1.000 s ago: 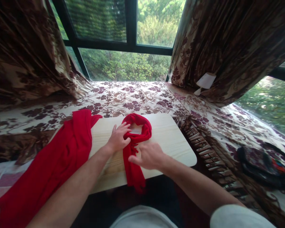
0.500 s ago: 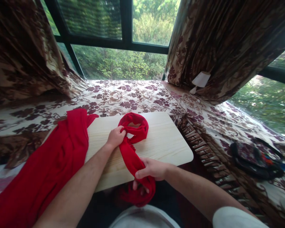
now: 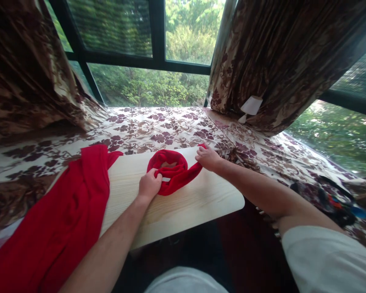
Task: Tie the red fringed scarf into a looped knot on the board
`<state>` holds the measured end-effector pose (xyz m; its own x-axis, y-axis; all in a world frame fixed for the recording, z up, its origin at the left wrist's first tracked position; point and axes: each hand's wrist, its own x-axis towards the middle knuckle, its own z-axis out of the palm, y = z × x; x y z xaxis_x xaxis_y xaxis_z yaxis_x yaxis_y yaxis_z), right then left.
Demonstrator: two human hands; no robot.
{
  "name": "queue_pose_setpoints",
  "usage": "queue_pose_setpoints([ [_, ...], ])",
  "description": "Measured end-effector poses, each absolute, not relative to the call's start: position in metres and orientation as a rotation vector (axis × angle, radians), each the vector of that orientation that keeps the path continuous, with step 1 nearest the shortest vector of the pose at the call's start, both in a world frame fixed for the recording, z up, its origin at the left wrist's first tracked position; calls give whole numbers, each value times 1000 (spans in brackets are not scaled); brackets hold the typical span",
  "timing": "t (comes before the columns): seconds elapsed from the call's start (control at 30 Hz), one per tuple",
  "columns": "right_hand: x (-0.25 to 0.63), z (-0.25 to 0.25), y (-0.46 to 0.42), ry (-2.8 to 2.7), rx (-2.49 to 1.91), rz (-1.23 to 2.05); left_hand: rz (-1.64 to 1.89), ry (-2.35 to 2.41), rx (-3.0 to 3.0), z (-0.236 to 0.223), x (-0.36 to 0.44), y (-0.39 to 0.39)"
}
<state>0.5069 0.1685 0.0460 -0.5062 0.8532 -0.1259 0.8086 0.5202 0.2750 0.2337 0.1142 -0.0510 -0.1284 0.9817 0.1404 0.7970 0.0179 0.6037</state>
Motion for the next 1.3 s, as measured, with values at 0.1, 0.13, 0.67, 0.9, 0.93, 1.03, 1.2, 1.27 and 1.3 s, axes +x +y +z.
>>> queue_pose_setpoints([
  [0.1,492,31,172,2640,1443,344,800,1993,1827,-45,240,103],
  [0.13,485,26,167,2663,1489,326,801,1984,1827,-43,241,100],
  [0.67,405,-16,86,2839,1606,-665,1239,1948,1454,-38,239,90],
  [0.9,400,-23,93,2830,1633,-662,1214,1850,1685,-53,229,79],
  [0.93,401,-25,95,2858,1687,-730,1212,1823,1732,-56,227,76],
  [1.03,402,-30,106,2829,1928,-1105,1170,1747,1814,-63,222,66],
  [1.2,400,-21,121,2405,2246,-1934,1133,1689,1871,-64,221,56],
  [1.27,399,-15,119,2311,2190,-2130,1143,1668,1879,-64,223,56],
  [1.3,399,-12,117,2298,2158,-2133,1147,1656,1884,-65,224,55],
])
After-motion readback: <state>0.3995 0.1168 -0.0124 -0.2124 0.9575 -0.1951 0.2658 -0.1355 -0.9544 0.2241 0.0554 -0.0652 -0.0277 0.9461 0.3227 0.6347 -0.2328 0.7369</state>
